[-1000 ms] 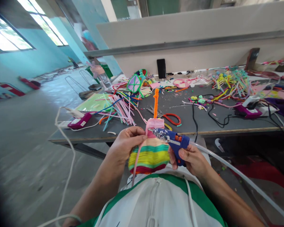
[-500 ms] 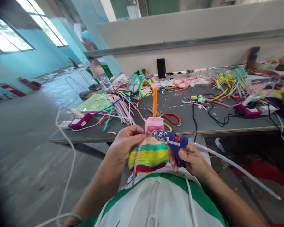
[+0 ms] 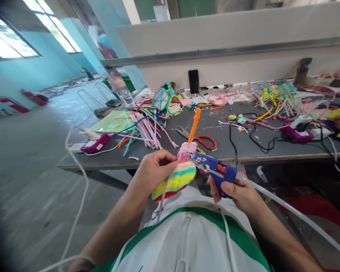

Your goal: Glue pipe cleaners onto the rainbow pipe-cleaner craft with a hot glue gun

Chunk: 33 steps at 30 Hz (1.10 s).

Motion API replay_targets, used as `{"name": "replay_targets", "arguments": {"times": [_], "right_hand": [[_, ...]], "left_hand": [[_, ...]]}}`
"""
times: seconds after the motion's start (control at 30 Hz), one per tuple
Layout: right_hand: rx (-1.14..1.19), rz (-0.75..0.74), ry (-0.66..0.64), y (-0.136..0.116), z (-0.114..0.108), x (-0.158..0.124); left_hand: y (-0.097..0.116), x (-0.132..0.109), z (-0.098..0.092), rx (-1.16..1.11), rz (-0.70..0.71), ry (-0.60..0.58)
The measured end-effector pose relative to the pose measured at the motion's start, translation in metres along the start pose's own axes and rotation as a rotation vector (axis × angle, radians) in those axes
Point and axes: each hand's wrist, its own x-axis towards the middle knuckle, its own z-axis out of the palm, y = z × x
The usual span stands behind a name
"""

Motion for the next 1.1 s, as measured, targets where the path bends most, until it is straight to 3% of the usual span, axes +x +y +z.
{"name": "replay_targets", "arguments": {"times": [0.13,0.27,0.47,1.1], "right_hand": [[-0.155,0.028,0.039,-0.011,-0.001,-0.015],[-0.315,0.022,0.004,-0.014,0.003,-0.025],[-0.485,-0.013,-0.038,-0.015,0.006,-0.023],[-0.58,-0.003,-0.005,-0.013,0.009,-0.019]], "left_hand": [[0.011,-0.007,0.004,0.396,0.257,0.152],[0.012,-0.01,0.011,0.514,0.416,0.194],[0.007,-0.011,0.017,0.578,0.46,0.213],[0.004,-0.012,0.021,0.672,0.506,0.221]]}}
